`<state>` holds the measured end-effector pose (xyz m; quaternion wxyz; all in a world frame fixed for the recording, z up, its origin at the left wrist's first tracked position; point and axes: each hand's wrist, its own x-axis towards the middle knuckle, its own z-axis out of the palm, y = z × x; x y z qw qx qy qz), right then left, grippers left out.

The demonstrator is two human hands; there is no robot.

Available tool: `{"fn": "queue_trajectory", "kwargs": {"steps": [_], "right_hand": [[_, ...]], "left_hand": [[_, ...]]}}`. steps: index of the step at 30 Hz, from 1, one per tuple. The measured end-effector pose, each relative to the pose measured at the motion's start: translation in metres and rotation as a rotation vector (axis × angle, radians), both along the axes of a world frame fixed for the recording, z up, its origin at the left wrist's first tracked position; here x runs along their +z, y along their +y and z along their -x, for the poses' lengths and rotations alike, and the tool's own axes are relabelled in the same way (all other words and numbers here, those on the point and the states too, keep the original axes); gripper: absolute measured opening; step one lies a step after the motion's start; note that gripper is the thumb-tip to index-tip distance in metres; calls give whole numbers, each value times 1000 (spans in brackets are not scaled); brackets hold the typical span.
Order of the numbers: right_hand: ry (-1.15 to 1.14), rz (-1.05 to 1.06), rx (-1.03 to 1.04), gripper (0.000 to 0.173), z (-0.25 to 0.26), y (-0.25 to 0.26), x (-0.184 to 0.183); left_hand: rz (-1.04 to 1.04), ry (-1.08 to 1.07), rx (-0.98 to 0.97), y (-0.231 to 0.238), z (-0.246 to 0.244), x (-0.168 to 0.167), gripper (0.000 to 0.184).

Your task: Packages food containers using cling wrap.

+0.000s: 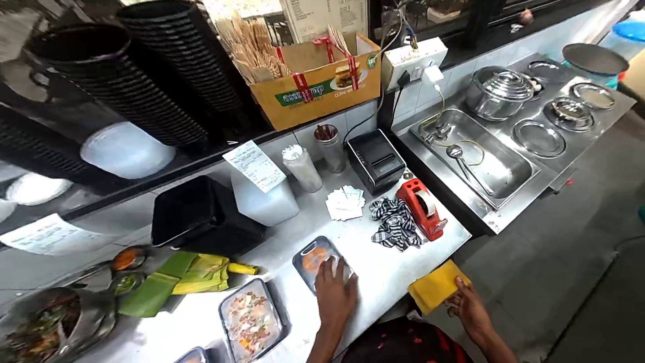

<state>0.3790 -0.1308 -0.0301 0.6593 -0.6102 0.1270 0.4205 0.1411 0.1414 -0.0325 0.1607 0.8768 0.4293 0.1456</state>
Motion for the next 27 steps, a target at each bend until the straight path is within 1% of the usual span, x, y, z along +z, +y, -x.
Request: {"fn": "queue_trajectory", "kwargs": {"steps": [2,4,5,7,9,10,11,12,13,14,16,17,18,19,20,21,22,23,24,25,26,27], "right_hand": [[38,86,41,46,-2,-17,-6],[52,174,52,47,-13,-37,-15],[58,220,-3,49,-18,-46,-19],[62,285,-216,54,-26,-55,-25],[63,257,-400,54,-27,-52,-20],[54,216,-434,52,-23,-46,-15],[46,158,-418,49,-16,-37,-9],[35,103,-362,45,-8,-27,-3],[24,46,-256,42,-1,-21,1],[7,-9,-98,41,3,-20,4],[-62,-79,297,51,-4,-29,4],[-111,-63,430,56,-14,-37,2],[-146,-32,462,56,-24,-45,-4],[-162,14,392,52,-33,-55,-17],[-156,83,252,47,-41,-63,-35],[-134,178,111,47,-49,-68,-56],[-122,301,23,51,-55,-69,-77],[-126,435,14,56,-58,-65,-96],[-130,551,52,62,-56,-57,-113],[-133,616,105,65,-51,-45,-129],[-125,630,160,67,-44,-26,-141],[-108,593,199,66,-36,-3,-149]], "left_hand": [[-46,75,-18,8,30,-10,64],[-65,96,-65,7,47,-16,67],[-67,85,-81,5,51,-19,67],[-69,56,-84,1,52,-24,66],[-80,12,-71,-1,48,-27,64],[-77,-1,-68,-2,46,-27,64],[-65,3,-68,-2,43,-26,63],[-50,15,-72,-3,41,-24,62],[-43,28,-85,-5,40,-23,61],[-43,38,-104,-6,40,-23,61],[-57,46,-155,-2,44,-24,60],[-65,52,-179,1,46,-23,60],[-69,58,-201,4,48,-21,60],[-73,66,-220,6,50,-20,60],[-80,71,-233,7,51,-19,60],[-91,77,-242,8,52,-19,61],[-103,91,-245,7,51,-18,61],[-112,105,-246,6,49,-18,61],[-115,122,-247,4,47,-17,62],[-114,143,-249,2,45,-16,62],[-109,167,-254,0,43,-13,62],[-102,191,-261,1,41,-10,62]]}}
